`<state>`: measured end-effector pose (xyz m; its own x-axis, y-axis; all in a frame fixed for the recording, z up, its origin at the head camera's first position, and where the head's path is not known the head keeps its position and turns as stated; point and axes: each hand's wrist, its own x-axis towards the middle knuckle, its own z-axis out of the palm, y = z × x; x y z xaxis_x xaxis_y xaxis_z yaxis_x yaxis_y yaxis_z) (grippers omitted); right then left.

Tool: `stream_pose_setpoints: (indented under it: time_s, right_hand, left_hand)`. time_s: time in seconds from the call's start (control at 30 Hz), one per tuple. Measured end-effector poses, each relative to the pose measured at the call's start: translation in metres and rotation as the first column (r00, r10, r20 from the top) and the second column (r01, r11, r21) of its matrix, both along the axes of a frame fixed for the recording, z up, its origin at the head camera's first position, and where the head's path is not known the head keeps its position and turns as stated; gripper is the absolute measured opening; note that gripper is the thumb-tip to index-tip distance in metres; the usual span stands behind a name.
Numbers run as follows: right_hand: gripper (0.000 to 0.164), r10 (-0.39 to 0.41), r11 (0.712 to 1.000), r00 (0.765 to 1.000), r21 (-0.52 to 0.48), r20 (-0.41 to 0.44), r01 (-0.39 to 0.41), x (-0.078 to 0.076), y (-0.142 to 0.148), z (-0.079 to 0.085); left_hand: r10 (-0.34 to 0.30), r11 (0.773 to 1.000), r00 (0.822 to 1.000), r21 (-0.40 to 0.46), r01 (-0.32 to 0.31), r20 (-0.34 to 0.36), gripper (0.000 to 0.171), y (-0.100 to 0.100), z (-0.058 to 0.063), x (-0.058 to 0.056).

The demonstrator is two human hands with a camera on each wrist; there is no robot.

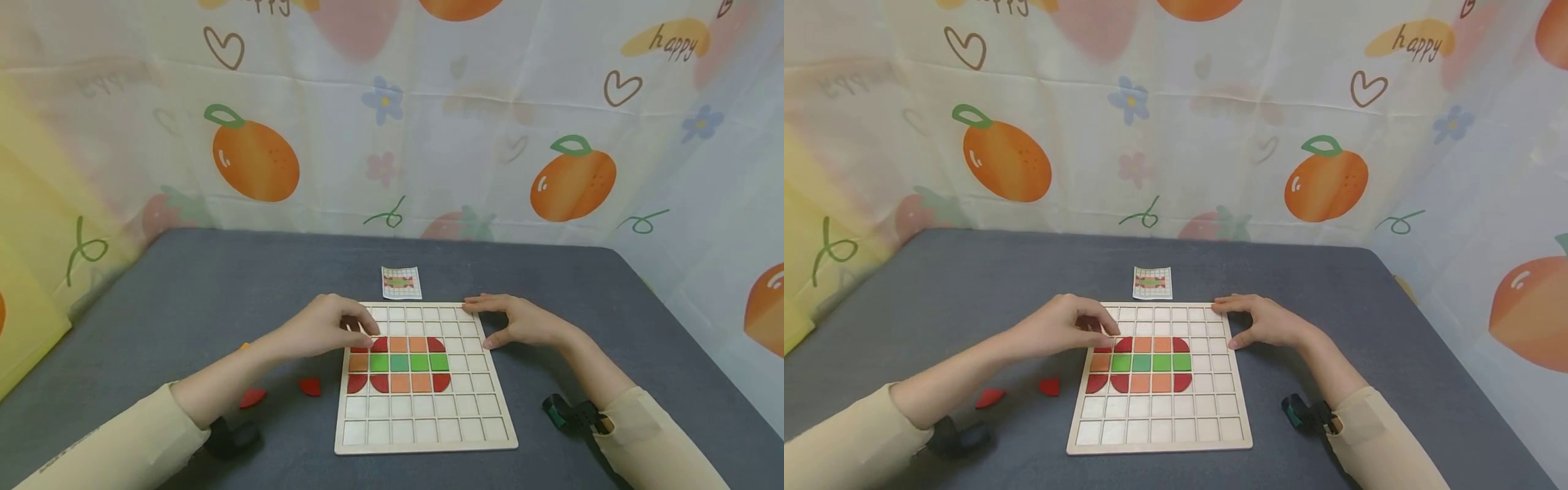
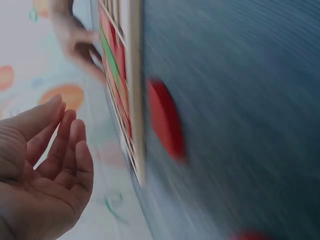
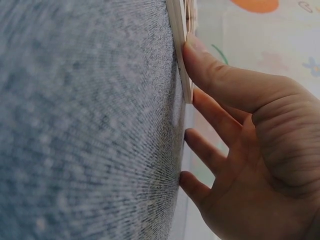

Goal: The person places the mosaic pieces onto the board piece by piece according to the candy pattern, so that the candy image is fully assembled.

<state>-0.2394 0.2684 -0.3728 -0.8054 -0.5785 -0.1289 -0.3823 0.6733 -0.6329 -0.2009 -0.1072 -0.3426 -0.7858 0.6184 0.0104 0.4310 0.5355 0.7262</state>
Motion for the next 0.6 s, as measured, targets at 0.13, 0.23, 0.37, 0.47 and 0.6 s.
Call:
stream_pose_setpoints:
  time_s: [0.13,0.23,0.37,0.47,0.6]
  right_hand:
    - [0.075,0.001,1.000,1.000,-0.006,0.007,-0.001,0.000,0.000,0.000]
    - [0.075,-0.004,1.000,1.000,-0.006,0.014,0.004,0.001,0.000,0.001]
    - [0.075,-0.003,1.000,1.000,-0.006,0.014,0.003,0.001,0.000,0.002]
    - [0.075,0.001,1.000,1.000,-0.005,0.009,-0.001,0.001,0.000,0.002]
    - [0.075,0.001,1.000,1.000,-0.002,0.009,-0.001,0.001,0.001,0.002]
  left_hand:
    - [0.033,0.998,0.999,-0.048,-0.031,0.030,0.020,-0.038,-0.003,-0.003]
    - [0.024,0.997,0.997,-0.073,-0.018,0.080,0.026,-0.065,-0.006,-0.006]
    - [0.005,0.998,0.986,-0.063,0.006,0.167,0.032,-0.095,-0.011,-0.011]
    - [0.013,0.998,0.977,-0.055,-0.002,0.212,0.033,-0.112,-0.015,-0.015]
    - [0.025,0.997,0.971,-0.074,-0.008,0.238,0.033,-0.129,-0.016,-0.019]
